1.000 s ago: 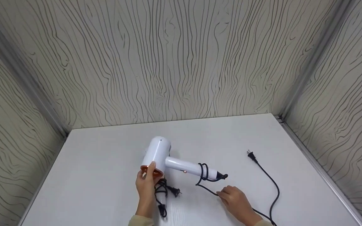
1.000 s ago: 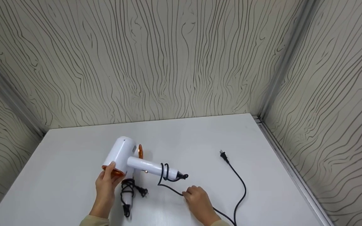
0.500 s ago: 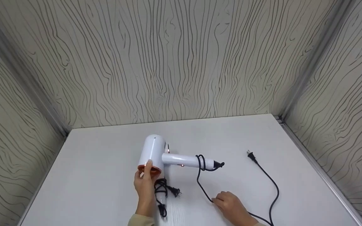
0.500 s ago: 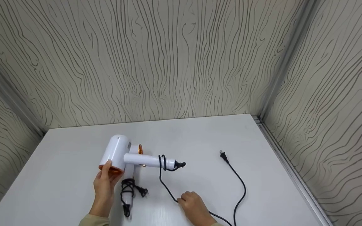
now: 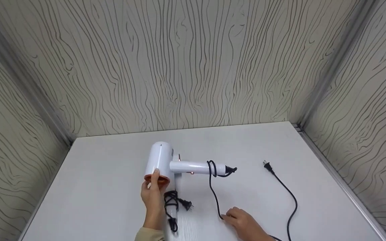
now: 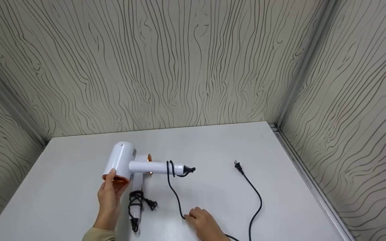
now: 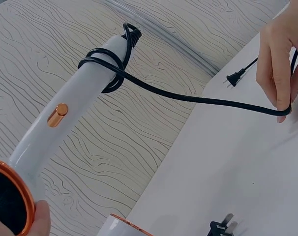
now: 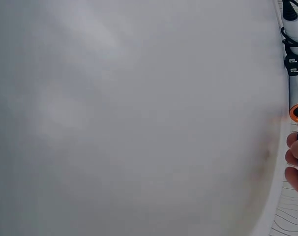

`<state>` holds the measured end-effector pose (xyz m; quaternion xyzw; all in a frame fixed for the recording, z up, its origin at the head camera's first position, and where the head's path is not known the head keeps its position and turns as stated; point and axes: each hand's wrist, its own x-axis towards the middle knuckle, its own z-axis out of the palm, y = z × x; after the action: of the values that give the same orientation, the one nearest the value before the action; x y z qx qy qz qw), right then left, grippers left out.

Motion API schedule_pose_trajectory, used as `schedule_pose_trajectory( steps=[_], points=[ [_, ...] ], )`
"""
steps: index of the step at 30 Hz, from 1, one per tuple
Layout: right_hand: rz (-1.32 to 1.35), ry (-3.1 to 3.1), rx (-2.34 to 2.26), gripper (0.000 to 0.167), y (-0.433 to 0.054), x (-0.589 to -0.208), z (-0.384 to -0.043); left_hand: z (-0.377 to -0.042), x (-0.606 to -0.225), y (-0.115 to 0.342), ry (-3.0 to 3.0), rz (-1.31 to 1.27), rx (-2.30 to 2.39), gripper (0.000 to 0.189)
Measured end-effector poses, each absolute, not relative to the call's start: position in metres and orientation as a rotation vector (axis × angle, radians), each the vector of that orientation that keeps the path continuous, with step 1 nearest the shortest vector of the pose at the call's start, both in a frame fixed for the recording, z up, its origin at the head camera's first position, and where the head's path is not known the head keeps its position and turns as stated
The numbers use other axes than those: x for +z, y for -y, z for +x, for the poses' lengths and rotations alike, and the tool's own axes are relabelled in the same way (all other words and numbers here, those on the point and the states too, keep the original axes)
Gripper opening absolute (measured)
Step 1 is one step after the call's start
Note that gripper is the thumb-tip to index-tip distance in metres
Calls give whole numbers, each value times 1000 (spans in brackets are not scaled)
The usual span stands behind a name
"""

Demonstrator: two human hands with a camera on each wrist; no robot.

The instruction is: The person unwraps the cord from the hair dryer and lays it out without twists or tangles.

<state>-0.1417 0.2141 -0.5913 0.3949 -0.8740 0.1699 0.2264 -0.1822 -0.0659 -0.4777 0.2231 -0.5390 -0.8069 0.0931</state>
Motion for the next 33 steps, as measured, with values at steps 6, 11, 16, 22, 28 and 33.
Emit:
schedule_pose_trajectory(
  steps=[6, 11, 16, 22, 28, 33],
  points=[
    [1065, 2509, 513, 23, -212, -576, -139, -183, -478, 66, 1598, 671, -2394, 71],
    [1063, 2553, 489, 22, -209, -566, -139, -183, -478, 65, 1601, 649, -2373, 68],
    [1056, 2589, 532, 20, -206, -564, -138, -183, -479, 65, 1640, 650, -2353, 69],
    [1021, 2689, 597, 18, -204, -560, -136, -182, -480, 66, 1657, 662, -2346, 69],
    [991, 2779, 598, 17, -201, -551, -136, -182, -479, 65, 1632, 669, -2351, 69],
    [969, 2833, 628, 17, -198, -543, -137, -183, -479, 64, 1639, 668, -2343, 70]
  ],
)
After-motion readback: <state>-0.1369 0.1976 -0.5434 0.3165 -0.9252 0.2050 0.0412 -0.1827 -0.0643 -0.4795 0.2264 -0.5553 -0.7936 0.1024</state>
